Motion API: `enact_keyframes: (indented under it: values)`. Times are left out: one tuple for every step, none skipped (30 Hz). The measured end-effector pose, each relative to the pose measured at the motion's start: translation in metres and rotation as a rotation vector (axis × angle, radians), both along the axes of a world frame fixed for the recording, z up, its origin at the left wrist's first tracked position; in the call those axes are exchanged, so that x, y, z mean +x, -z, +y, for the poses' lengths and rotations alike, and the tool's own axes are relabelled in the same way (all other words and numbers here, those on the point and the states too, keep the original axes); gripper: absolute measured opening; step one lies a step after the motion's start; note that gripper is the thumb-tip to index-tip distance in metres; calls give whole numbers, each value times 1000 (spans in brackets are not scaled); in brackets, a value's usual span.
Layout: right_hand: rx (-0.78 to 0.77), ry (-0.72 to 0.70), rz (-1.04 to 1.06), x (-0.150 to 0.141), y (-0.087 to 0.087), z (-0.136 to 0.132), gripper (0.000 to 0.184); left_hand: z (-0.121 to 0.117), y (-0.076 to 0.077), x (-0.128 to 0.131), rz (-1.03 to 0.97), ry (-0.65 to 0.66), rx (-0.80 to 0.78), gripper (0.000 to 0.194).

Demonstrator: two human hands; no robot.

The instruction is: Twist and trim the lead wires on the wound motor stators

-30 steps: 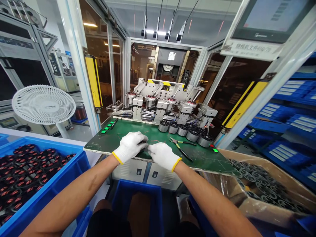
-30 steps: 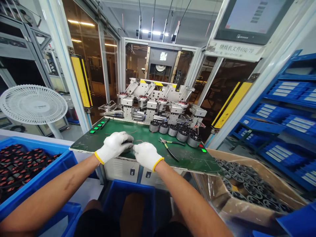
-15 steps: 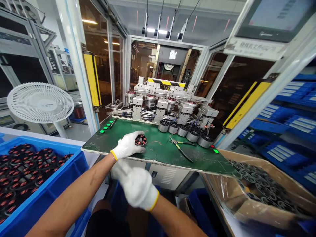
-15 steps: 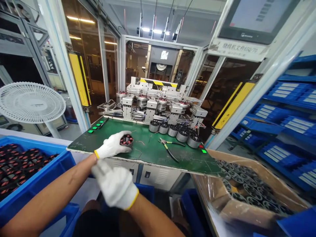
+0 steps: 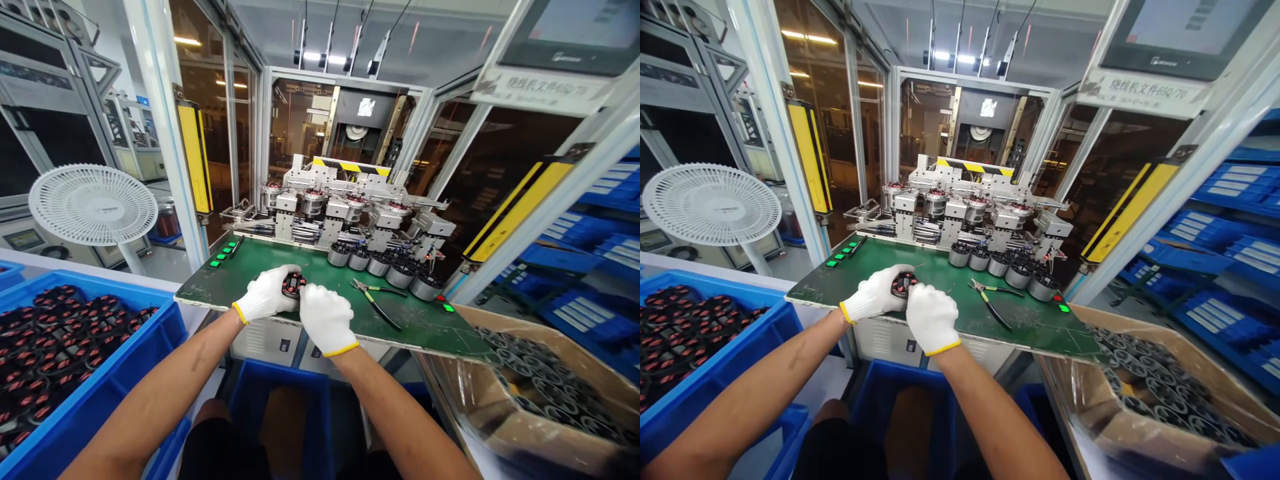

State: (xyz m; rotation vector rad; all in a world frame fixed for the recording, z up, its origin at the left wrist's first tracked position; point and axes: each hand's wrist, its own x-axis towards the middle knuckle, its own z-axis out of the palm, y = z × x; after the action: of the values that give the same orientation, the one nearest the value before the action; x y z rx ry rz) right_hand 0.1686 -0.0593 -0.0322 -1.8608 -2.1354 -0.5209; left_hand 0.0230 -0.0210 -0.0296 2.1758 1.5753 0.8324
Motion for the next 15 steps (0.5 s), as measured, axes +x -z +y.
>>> enact_keyframes:
  values:
    - [-47, -7, 80, 0, -4, 2, 45, 0, 0, 0, 0, 6, 5, 65]
    - [-118, -27, 196, 1, -7, 5, 42, -1, 0, 0, 3, -1, 5, 64]
    - [-202, -54, 327, 1, -10, 8, 41, -1, 0, 0, 9, -11, 2, 64]
    - [-290, -81, 446, 1, -11, 11, 41, -1, 0, 0, 15, -17, -3, 65]
    - [-382, -114, 555, 2, -11, 14, 43, -1, -1, 0, 21, -18, -9, 66]
    - [-470, -150, 657, 4, -10, 16, 46, 0, -1, 0, 25, -17, -14, 66]
    - [-547, -182, 736, 6, -9, 18, 49, 0, -1, 0, 27, -12, -19, 67]
    - [-602, -194, 784, 9, -8, 19, 52, 0, -1, 0, 27, -7, -22, 67]
    - [-622, -191, 788, 14, -8, 18, 53, 0, -1, -1, 27, -6, -24, 68]
    - [-598, -172, 742, 20, -9, 18, 52, 0, 0, -2, 26, -7, -25, 68]
    - [-526, -134, 658, 26, -11, 16, 48, 0, 0, -2, 24, -2, -23, 69]
    - [-423, -101, 521, 32, -16, 14, 42, 0, 0, -3, 20, 5, -20, 70]
    - [-319, -99, 361, 37, -21, 11, 35, 0, 1, -3, 15, 14, -17, 70]
    - [-235, -135, 202, 40, -27, 9, 29, 0, 1, -4, 9, 20, -15, 70]
    - [-189, -203, 61, 41, -34, 7, 26, 1, 2, -4, 3, 25, -16, 70]
